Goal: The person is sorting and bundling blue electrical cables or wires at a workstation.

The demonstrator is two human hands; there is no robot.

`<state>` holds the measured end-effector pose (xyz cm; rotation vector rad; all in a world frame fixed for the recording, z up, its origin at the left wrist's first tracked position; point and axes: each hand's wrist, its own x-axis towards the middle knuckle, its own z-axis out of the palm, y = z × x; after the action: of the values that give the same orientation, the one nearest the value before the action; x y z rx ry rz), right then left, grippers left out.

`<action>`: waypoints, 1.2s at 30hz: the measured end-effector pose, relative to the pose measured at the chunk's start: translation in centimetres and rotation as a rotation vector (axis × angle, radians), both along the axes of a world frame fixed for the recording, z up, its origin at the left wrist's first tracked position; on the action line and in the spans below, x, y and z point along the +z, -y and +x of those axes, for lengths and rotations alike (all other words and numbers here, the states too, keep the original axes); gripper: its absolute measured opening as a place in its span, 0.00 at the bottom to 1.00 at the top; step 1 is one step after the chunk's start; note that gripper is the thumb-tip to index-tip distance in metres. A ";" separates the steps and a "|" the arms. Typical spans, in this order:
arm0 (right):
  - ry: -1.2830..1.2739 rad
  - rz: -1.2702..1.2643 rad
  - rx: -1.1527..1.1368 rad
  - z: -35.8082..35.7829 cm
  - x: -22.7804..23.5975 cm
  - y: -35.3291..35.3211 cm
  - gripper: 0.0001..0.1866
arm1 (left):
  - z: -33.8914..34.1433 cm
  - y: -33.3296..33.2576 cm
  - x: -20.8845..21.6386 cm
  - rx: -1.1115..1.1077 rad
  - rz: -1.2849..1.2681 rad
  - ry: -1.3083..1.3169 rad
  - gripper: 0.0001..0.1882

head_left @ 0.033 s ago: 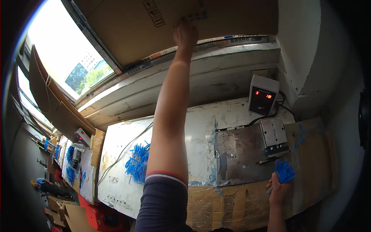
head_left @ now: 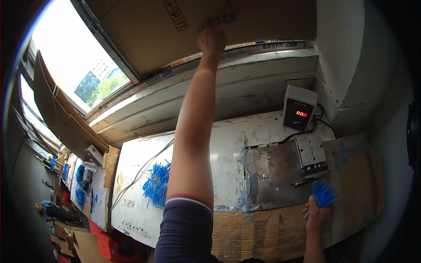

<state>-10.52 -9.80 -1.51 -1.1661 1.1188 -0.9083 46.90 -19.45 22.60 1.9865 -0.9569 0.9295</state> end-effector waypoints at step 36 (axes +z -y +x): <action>0.127 0.009 0.067 -0.8 -1.0 0.2 0.07 | -9.2 -2.7 3.4 -0.105 0.185 0.255 0.09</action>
<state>-11.30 -9.97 -2.47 -1.1163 0.9751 -0.9118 37.71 -16.74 25.95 1.9774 -1.3194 1.0861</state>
